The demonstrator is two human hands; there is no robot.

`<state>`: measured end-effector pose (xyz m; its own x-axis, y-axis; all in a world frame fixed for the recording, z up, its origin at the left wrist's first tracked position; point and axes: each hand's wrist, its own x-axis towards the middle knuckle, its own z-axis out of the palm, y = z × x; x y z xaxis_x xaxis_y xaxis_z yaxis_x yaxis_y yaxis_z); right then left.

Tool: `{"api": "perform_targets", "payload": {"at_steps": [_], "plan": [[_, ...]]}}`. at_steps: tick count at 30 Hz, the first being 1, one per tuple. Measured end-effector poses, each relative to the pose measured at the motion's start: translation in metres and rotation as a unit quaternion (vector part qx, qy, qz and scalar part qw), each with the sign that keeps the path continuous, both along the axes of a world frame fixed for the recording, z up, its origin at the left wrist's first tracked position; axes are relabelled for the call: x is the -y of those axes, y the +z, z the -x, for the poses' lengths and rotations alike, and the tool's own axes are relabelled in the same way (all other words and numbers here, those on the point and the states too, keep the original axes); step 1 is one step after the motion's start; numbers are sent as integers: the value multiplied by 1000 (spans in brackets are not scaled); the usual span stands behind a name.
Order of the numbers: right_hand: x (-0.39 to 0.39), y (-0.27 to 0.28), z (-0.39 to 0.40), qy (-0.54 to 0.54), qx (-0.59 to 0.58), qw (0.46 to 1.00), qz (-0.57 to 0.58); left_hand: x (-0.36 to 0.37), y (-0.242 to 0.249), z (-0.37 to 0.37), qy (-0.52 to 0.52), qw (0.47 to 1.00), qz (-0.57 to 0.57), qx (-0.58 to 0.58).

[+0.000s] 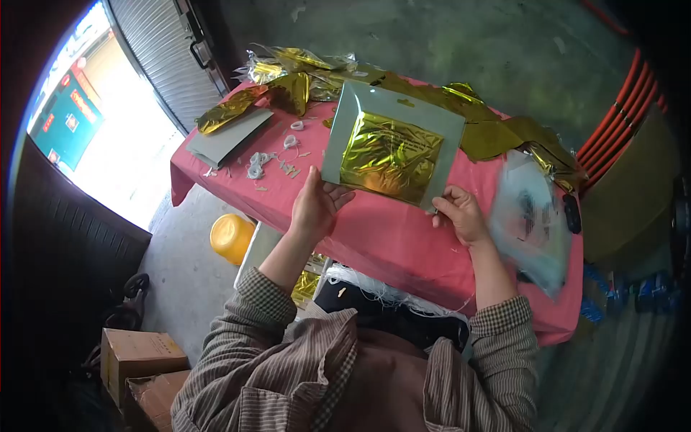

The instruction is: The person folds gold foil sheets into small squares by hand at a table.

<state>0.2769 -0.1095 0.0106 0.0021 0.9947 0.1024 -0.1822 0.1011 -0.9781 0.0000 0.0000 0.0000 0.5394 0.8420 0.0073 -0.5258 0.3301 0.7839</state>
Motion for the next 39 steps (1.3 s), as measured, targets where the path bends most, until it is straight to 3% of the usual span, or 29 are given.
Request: {"api": "perform_targets", "payload": {"at_steps": [2, 5, 6, 8, 12, 15, 18, 19, 20, 22, 24, 26, 27, 28, 29, 31, 32, 35, 39], "plan": [[2, 2, 1, 2, -10, 1000, 1, 14, 6, -6, 34, 994, 27, 102], [-4, 2, 2, 3, -18, 1000, -16, 24, 6, -12, -17, 987, 30, 157], [-2, 1, 4, 2, -20, 1000, -16, 33, 11, -17, -17, 987, 30, 155], [1, 8, 5, 35, -15, 999, -4, 51, 23, -30, 8, 1000, -12, -21], [8, 13, 13, 46, -6, 999, 17, 50, 6, -20, 47, 998, -40, 31], [9, 15, 10, 74, 38, 996, 27, 45, 25, 13, 54, 992, -40, 103], [5, 10, 9, 41, 25, 999, 19, 27, 9, 84, 1, 995, 8, 101], [4, 10, 9, 48, 24, 998, 23, 35, 17, 99, 54, 996, 29, 61], [4, 9, 8, 39, 32, 998, 30, 34, 7, 121, 87, 993, 61, 46], [4, 10, 8, 27, 43, 998, 37, 19, -55, 194, -19, 975, 138, 174], [5, 10, 9, 24, 42, 997, 52, 33, -99, 245, 130, 969, 165, 132], [4, 9, 6, 15, 54, 996, 67, 57, -129, 263, 167, 965, 199, 39], [3, 7, 6, 16, 54, 996, 68, 67, -146, 267, 260, 930, 254, -48], [2, 6, 6, 17, 56, 996, 70, 75, -199, 302, 190, 942, 267, -70], [1, 6, 6, 18, 58, 996, 73, 89, -211, 289, 258, 912, 281, -152], [2, 7, 5, 15, 58, 995, 75, 108, -274, 305, 203, 921, 310, -117], [2, 7, 5, 11, 58, 995, 78, 116, -271, 288, 250, 887, 354, -158], [2, 7, 5, 7, 67, 995, 75, 127, -291, 275, 269, 853, 378, -238], [3, 7, 4, 11, 59, 995, 80, 112, -305, 268, 284, 840, 391, -246]]}}
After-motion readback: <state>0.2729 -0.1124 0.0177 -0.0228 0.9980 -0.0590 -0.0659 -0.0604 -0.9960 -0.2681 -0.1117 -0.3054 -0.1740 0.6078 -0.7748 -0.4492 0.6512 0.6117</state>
